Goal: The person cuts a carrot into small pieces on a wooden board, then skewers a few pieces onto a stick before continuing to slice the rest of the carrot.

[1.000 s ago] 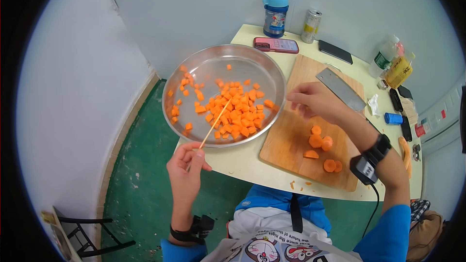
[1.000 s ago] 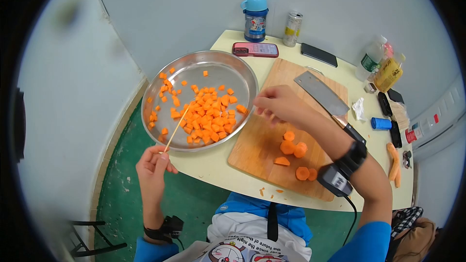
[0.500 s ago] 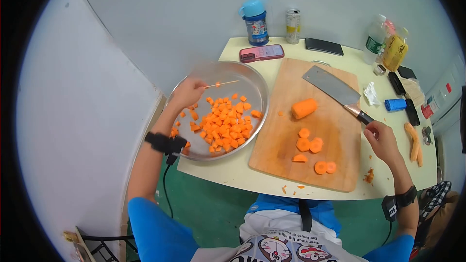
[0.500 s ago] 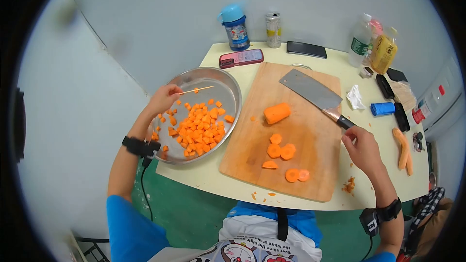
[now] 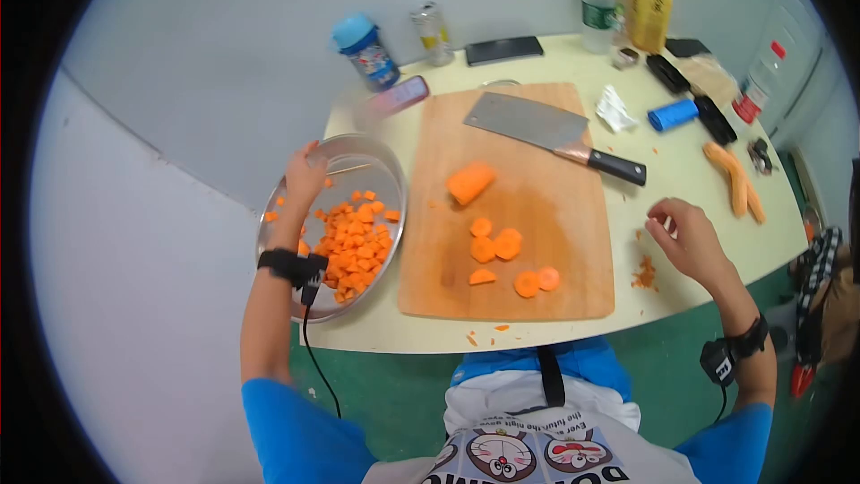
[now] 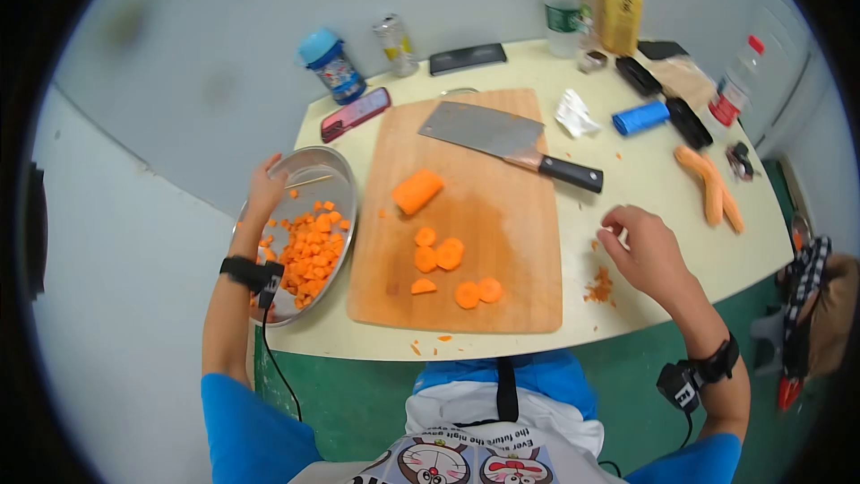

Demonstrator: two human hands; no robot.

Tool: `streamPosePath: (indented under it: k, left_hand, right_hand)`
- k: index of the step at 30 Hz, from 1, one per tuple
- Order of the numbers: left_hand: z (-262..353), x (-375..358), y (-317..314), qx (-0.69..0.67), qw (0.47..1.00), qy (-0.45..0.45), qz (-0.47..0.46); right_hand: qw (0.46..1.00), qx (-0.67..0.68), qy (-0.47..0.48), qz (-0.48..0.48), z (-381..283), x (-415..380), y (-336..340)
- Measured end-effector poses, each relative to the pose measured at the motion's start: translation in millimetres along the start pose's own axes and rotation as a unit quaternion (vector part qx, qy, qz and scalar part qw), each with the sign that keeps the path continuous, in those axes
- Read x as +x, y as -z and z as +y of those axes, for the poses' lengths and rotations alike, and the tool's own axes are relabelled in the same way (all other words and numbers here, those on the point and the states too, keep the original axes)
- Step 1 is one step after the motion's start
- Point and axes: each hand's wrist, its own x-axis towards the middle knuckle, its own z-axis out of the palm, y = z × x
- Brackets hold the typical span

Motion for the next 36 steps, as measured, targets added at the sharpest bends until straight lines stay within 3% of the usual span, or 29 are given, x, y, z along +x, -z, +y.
streamPosePath:
  k: [2, 4, 6, 8, 9, 11, 12, 14, 15, 17, 21, 24, 27, 28, 30, 31, 33, 35, 36]
  left_hand:
    - [89, -29, 17, -0.065, 0.997, -0.045, -0.007]
    - [160, -63, 30, -0.13, 0.981, -0.058, -0.134]
    - [208, -107, 36, -0.091, 0.948, -0.16, -0.259]
    - [233, -148, 34, -0.034, 0.92, -0.235, -0.312]
    - [240, -162, 31, -0.034, 0.92, -0.234, -0.313]
    - [249, -181, 27, -0.013, 0.932, -0.17, -0.318]
    - [245, -186, 22, -0.013, 0.933, -0.17, -0.318]
    - [234, -192, 9, -0.07, 0.956, -0.161, -0.236]
    - [231, -195, 7, -0.072, 0.957, -0.159, -0.234]
    - [228, -196, 9, -0.106, 0.965, -0.078, -0.226]
    - [208, -193, 16, -0.174, 0.968, -0.043, -0.174]
    - [186, -186, 25, -0.28, 0.955, 0.077, -0.066]
    - [154, -177, 41, -0.245, 0.957, 0.153, -0.009]
    - [141, -179, 43, -0.247, 0.956, 0.155, -0.011]
    - [123, -181, 38, 0.011, 0.999, 0.029, 0.013]
    - [128, -182, 36, 0.002, 1.0, 0.029, 0.01]
    - [145, -184, 39, 0.094, 0.992, -0.024, 0.082]
    - [169, -182, 36, 0.047, 0.996, -0.027, 0.069]
    - [182, -182, 30, -0.043, 0.998, -0.055, -0.004]
  right_hand:
    - [1.0, 0.0, 0.017, -0.02, -9, 2, -2]
    - [1.0, -0.006, 0.021, -0.016, -11, 13, -9]
    - [0.999, -0.012, 0.031, -0.012, -13, 28, -21]
    - [0.991, -0.065, 0.105, 0.06, -16, 47, -33]
    - [0.991, -0.065, 0.105, 0.058, -17, 57, -40]
    - [0.96, -0.193, 0.145, 0.138, -16, 75, -54]
    - [0.96, -0.194, 0.146, 0.138, -16, 83, -57]
    - [0.951, -0.294, 0.083, 0.039, -17, 97, -61]
    - [0.95, -0.296, 0.086, 0.038, -18, 104, -61]
    - [0.974, -0.213, 0.032, -0.066, -22, 115, -61]
    - [0.98, -0.176, 0.053, -0.072, -20, 122, -58]
    - [0.984, -0.149, 0.059, -0.074, -25, 114, -52]
    - [0.995, -0.103, 0.014, -0.009, -34, 105, -37]
    - [0.997, -0.074, 0.012, -0.021, -34, 102, -29]
    - [0.999, -0.017, 0.025, -0.018, -24, 94, -20]
    - [0.999, -0.024, 0.02, -0.017, -29, 85, -14]
    - [0.985, 0.161, -0.063, -0.003, -51, 58, 0]
    - [0.978, 0.203, -0.025, 0.028, -56, 35, 7]
    - [0.975, 0.219, -0.024, 0.038, -51, 26, 7]
